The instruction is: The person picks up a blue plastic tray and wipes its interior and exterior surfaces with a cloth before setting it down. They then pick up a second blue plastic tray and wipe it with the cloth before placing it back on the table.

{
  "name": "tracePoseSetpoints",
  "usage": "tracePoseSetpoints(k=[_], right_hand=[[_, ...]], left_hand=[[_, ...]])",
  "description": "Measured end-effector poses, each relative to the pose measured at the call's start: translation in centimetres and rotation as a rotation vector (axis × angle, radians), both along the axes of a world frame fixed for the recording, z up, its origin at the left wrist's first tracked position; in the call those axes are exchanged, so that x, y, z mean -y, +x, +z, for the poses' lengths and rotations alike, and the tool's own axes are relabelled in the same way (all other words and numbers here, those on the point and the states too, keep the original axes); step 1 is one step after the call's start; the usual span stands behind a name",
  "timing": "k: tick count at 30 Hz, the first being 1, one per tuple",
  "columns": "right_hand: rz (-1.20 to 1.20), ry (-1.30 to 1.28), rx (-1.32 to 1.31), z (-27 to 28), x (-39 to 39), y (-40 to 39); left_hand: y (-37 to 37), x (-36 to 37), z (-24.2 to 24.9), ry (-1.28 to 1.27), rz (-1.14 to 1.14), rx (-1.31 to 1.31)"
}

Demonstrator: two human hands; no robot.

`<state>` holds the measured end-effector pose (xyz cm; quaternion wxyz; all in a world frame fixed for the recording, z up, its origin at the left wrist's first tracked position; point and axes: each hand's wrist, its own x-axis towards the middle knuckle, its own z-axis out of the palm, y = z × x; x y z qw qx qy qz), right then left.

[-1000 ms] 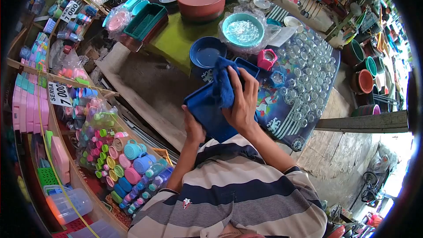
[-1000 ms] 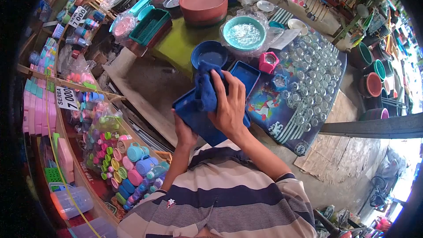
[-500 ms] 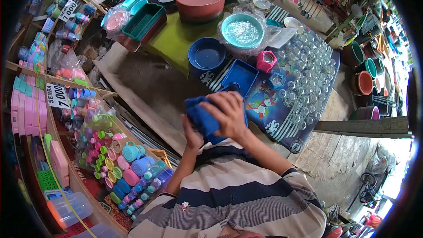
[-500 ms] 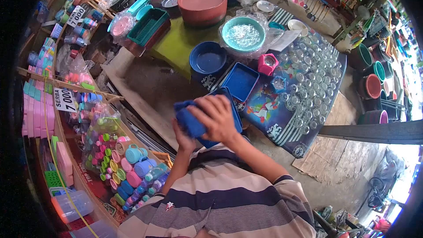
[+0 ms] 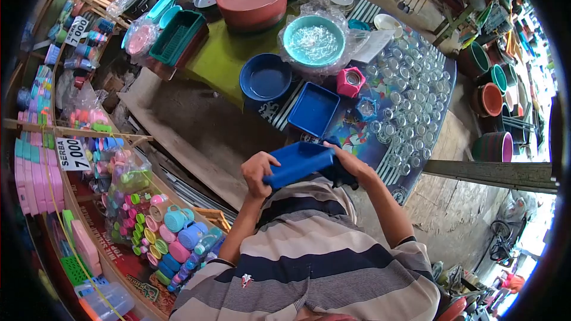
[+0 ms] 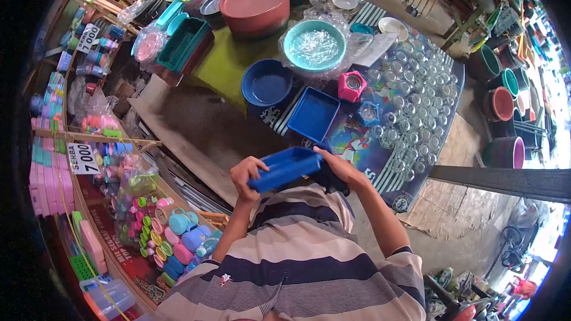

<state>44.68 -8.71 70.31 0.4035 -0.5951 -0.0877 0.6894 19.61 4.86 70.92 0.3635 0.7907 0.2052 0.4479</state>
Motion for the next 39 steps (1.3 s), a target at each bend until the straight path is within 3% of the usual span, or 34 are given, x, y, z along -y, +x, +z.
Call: tracePoseSetpoints(k=[1,2,4,13,16,18,20,21,24,31,36,38,39], right_hand=[[-0.064,-0.027,-0.081,1.5,-0.1,0.2],[-0.067,-0.036,-0.088,0.7,0.0,1.0],[-0.102,-0.097,-0.226,-1.7,0.6,3.0],[-0.043,-0.047,0.036,-9.1,0.2,10.3],[-0.047,-0.029,0.128,-14.6,-0.1,11.3],[-0.185,-0.001,0.247,-16.4,-1.5,11.6],[-0.196,-0.024,0.293,-19.5,-2.7,11.7],[-0.182,-0.035,0.38,-20.7,-3.5,11.8],[-0.185,-0.041,0.494,-23.8,-5.4,11.3],[-0.141,-0.104,0.628,-28.3,-7.6,10.1],[-0.183,-0.045,0.684,-30.5,-7.3,9.0],[-0.193,-0.141,0.672,-30.3,-6.6,9.0],[-0.212,-0.11,0.54,-30.7,-6.0,9.2]], left_hand=[[0.9,-0.3,-0.4,-0.161,-0.146,0.092],[1.8,-0.9,-0.7,-0.171,-0.148,0.085],[3.8,-2.2,-0.5,-0.124,-0.367,0.002],[11.9,-7.9,-5.8,-0.144,-0.492,-0.152],[14.4,-10.0,-8.2,0.026,-0.451,-0.279],[15.3,-10.7,-11.9,-0.2,-0.232,-0.327],[15.2,-12.2,-16.1,-0.491,-0.231,-0.341],[15.0,-12.1,-18.5,-0.829,-0.192,-0.33],[14.6,-13.4,-21.4,-0.674,-0.113,-0.548],[13.9,-14.0,-27.1,-0.498,0.051,-0.616],[14.2,-14.0,-29.0,-0.539,0.184,-0.708],[13.9,-13.5,-29.5,-0.546,0.22,-0.695],[14.0,-13.4,-29.2,-0.585,0.246,-0.65]])
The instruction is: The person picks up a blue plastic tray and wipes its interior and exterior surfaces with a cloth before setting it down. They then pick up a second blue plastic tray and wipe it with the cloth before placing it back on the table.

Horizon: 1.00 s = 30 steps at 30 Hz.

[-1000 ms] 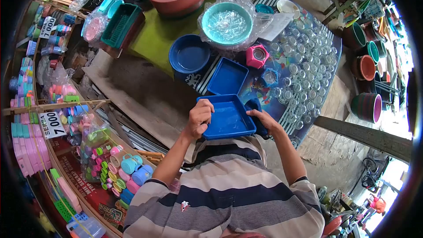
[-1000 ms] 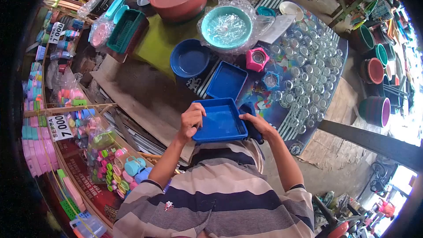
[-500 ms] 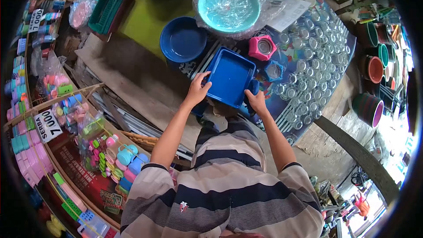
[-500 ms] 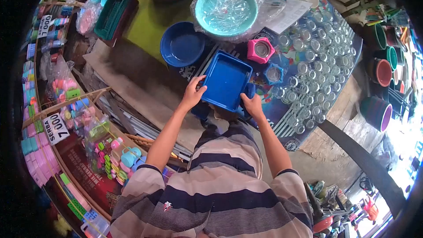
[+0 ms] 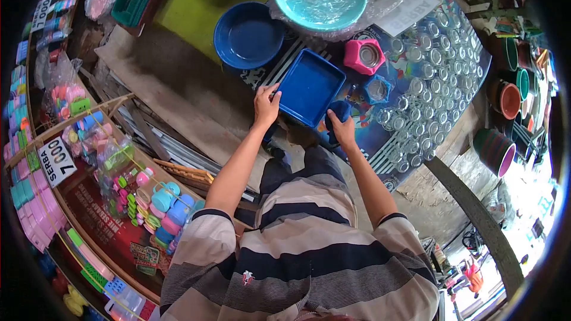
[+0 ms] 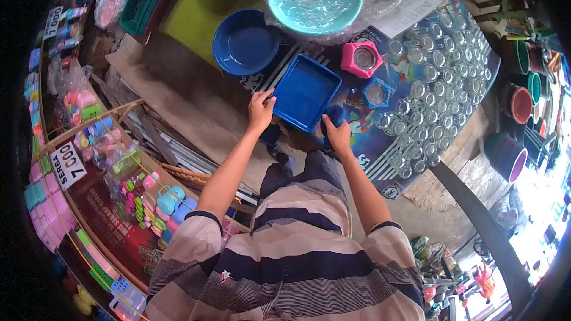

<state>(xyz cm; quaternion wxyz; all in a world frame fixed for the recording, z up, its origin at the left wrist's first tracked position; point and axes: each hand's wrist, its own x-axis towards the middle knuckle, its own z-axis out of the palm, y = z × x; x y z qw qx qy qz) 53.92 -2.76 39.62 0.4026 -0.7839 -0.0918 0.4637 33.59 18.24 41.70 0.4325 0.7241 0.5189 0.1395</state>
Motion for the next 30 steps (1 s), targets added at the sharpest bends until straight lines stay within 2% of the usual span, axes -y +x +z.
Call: tracePoseSetpoints(k=[1,2,3,5,8,10,15,17,19,21,22,23,25,27,30], right_hand=[[0.013,0.0,-0.001,0.9,0.0,0.0],[-0.008,-0.011,-0.004,2.1,0.3,-0.1],[-0.028,-0.021,-0.005,2.4,1.0,-0.3],[0.017,-0.008,0.003,2.4,1.3,-0.6],[0.079,-0.008,-0.028,2.3,1.7,-1.5],[0.128,0.067,-0.013,3.4,1.0,-2.5],[0.29,-0.002,-0.139,5.0,-0.4,-5.3],[0.308,-0.113,-0.267,5.3,-1.3,-7.5],[0.329,-0.028,-0.258,3.8,-1.5,-10.0],[0.494,-0.183,-0.519,1.4,-1.6,-11.7],[0.515,-0.197,-0.527,1.1,-2.0,-13.3],[0.447,-0.201,-0.602,0.7,-2.3,-14.7],[0.396,-0.234,-0.676,0.5,-2.7,-17.4],[0.302,-0.337,-0.773,0.3,-3.5,-20.2],[0.414,-0.323,-0.776,-1.8,-2.2,-24.2]], left_hand=[[-0.1,0.0,-0.7,-0.015,0.047,0.041],[-0.2,0.3,-1.4,0.107,0.085,0.049],[-0.1,0.6,-1.0,0.109,0.1,0.048],[0.1,1.5,-0.2,-0.009,0.3,0.04],[-0.7,3.1,-1.9,-0.027,0.345,0.097],[-1.1,4.1,-1.4,-0.096,0.397,0.132],[-4.5,7.4,-0.4,-0.209,0.412,0.181],[-7.1,9.5,-1.1,-0.306,0.394,0.156],[-10.4,12.0,-2.7,-0.332,0.442,0.121],[-14.3,15.0,-5.7,-0.58,0.594,0.199],[-16.4,16.5,-6.7,-0.568,0.595,0.133],[-18.5,18.0,-7.8,-0.577,0.619,0.132],[-22.5,21.1,-9.3,-0.803,0.727,0.048],[-26.6,23.6,-10.5,-0.877,0.811,0.098],[-32.4,26.4,-12.3,-0.956,0.83,-0.03]])
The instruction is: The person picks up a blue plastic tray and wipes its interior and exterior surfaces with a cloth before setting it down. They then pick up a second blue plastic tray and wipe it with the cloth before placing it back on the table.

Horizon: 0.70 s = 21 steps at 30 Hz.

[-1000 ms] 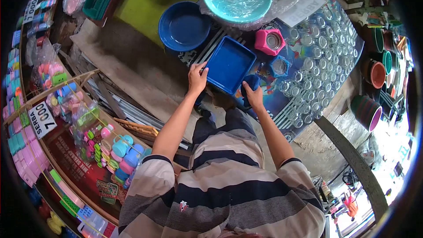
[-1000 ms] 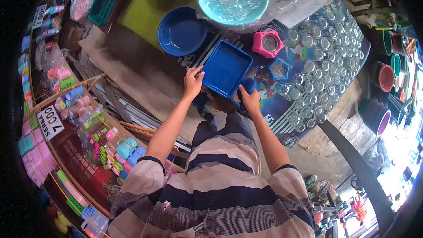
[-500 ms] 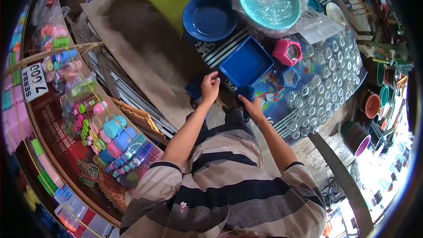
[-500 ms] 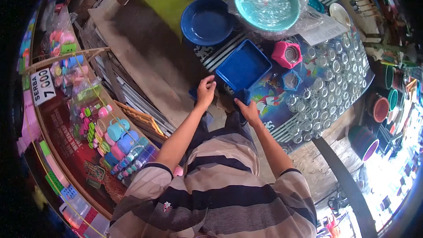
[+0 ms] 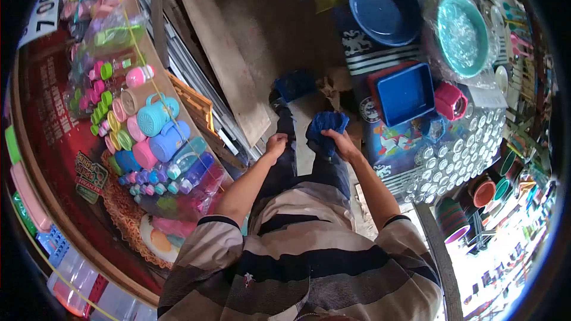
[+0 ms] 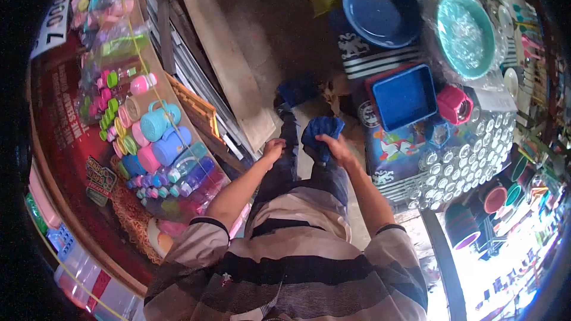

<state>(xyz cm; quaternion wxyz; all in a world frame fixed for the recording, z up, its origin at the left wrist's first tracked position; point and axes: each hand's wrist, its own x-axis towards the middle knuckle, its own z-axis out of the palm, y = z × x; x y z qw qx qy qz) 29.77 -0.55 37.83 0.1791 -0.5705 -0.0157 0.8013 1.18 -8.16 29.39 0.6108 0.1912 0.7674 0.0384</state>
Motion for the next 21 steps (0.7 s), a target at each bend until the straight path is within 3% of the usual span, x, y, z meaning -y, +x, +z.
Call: tracePoseSetpoints(k=[3,7,9,11,13,15,17,19,21], right_hand=[[0.126,0.083,0.086,-1.7,1.0,-3.4],[0.191,-0.02,0.185,-4.1,-0.2,-8.2],[0.393,-0.066,0.298,-8.0,-1.2,-9.3],[0.374,0.036,0.262,-15.4,-0.5,-9.5],[0.527,0.131,0.39,-22.8,-1.0,-10.0],[0.697,0.082,0.489,-31.1,-2.7,-9.9],[0.683,0.495,0.448,-40.7,-2.7,-7.8],[1.198,0.514,0.67,-47.9,-4.4,-7.9],[1.184,0.612,1.063,-54.7,-4.6,-8.7]], left_hand=[[-4.1,-0.2,-0.7,-0.101,0.11,-0.007],[-8.2,-0.6,-6.1,0.009,0.297,0.095],[-8.6,-2.5,-8.0,-0.031,0.317,0.099],[-9.1,-2.8,-14.0,-0.052,0.369,0.087],[-9.6,-2.7,-20.8,-0.086,0.243,0.061],[-9.3,-3.0,-27.8,-0.161,0.334,0.069],[-11.4,0.6,-39.7,-0.186,0.491,0.369],[-8.5,-4.2,-39.7,-0.124,0.323,0.146],[-7.4,-6.8,-42.1,-0.045,0.332,0.137]])
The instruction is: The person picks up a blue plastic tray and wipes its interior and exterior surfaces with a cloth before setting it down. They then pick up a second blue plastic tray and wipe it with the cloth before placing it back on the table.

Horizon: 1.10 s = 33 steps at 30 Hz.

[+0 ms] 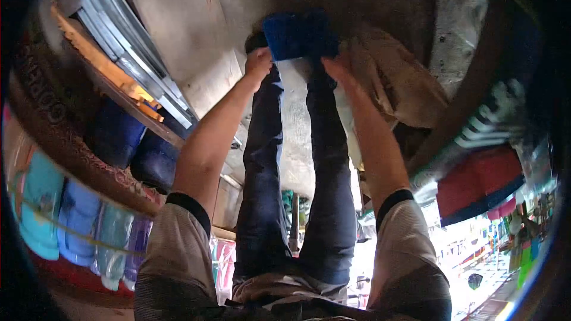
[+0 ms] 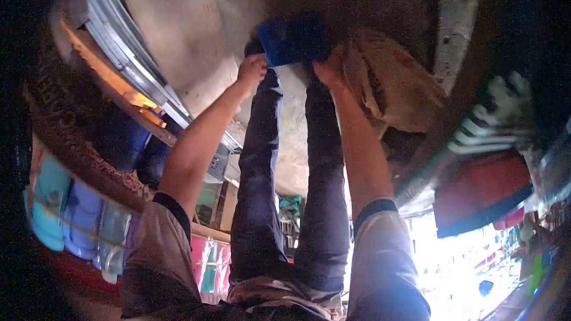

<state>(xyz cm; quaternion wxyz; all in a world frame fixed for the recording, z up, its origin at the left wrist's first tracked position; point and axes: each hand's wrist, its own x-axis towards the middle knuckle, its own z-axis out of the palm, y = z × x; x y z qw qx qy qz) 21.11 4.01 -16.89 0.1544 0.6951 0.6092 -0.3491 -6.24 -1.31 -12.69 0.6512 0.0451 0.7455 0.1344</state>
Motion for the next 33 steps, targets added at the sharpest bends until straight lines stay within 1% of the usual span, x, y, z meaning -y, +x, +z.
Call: tracePoseSetpoints(k=[2,3,4,5,6,8,9,10,11,12,14,15,17,18,20,21,23,24,26,27,29,30,32,33], right_hand=[[-0.058,-0.294,-0.041,-2.3,-3.7,-0.2],[-0.05,-0.314,-0.042,-4.0,-4.1,-0.1],[-0.162,-0.332,-0.087,-6.0,-4.2,0.2],[-0.275,-0.345,-0.129,-6.8,-4.3,0.3],[-0.27,-0.359,-0.127,-6.0,-4.7,-0.2],[-0.228,-0.229,-0.155,-3.0,-5.9,-1.6],[-0.225,-0.233,-0.155,-4.0,-4.9,-1.3],[-0.248,-0.16,-0.222,-5.8,-3.5,-0.6],[-0.272,-0.083,-0.291,-6.8,-3.0,-0.4],[-0.27,-0.079,-0.296,-5.7,-3.5,-0.9],[-0.381,-0.201,-0.272,-1.9,-4.2,-1.8],[-0.378,-0.199,-0.275,-2.7,-3.7,-1.4],[-0.435,-0.182,-0.401,-5.2,-1.9,0.0],[-0.437,-0.181,-0.398,-5.1,-2.0,-0.1],[-0.532,-0.262,-0.394,-4.8,-1.7,-0.1],[-0.532,-0.265,-0.394,-4.3,-1.8,-0.4],[-0.521,-0.19,-0.382,-3.2,-2.2,-1.1],[-0.521,-0.193,-0.385,-3.7,-1.8,-1.2],[-0.484,-0.05,-0.347,-5.4,-0.8,-0.9],[-0.486,-0.05,-0.348,-4.9,-1.1,-1.1],[-0.544,-0.108,-0.372,-3.0,-2.9,-1.9],[-0.546,-0.106,-0.372,-2.4,-3.6,-2.2],[-0.481,-0.108,-0.269,-1.8,-4.4,-2.8],[-0.483,-0.107,-0.272,-2.0,-4.3,-2.9]], left_hand=[[0.6,2.0,-7.9,0.048,0.014,-0.159],[1.4,1.5,-7.7,0.027,0.021,-0.161],[2.3,-1.1,-6.0,-0.005,-0.025,-0.267],[2.7,-3.1,-4.6,-0.035,-0.073,-0.369],[2.6,-3.7,-4.0,-0.049,-0.07,-0.368],[2.5,-4.5,-3.5,-0.092,-0.143,-0.33],[2.4,-3.0,-5.2,-0.097,-0.14,-0.329],[2.2,-0.7,-8.1,-0.08,-0.154,-0.336],[1.9,0.3,-9.7,-0.059,-0.169,-0.345],[1.7,-0.7,-8.5,-0.055,-0.166,-0.35],[1.7,-3.0,-4.4,-0.059,0.103,-0.134],[1.6,-2.6,-5.0,-0.057,0.106,-0.136],[1.4,-1.5,-7.0,-0.008,0.101,-0.114],[1.6,-1.5,-7.3,-0.008,0.1,-0.112],[2.5,-1.3,-7.6,0.044,0.195,-0.237],[2.4,-1.2,-8.1,0.041,0.195,-0.238],[1.9,-1.0,-8.8,0.147,-0.026,-0.233],[1.9,-1.5,-7.9,0.146,-0.027,-0.237],[2.0,-3.0,-5.4,0.068,-0.135,-0.338],[1.7,-2.7,-5.5,0.069,-0.137,-0.339],[0.9,-1.6,-6.5,0.099,-0.128,-0.23],[1.0,-0.9,-7.2,0.101,-0.13,-0.23],[1.2,0.9,-8.6,0.137,-0.092,-0.411],[1.3,1.8,-9.5,0.139,-0.094,-0.413]])
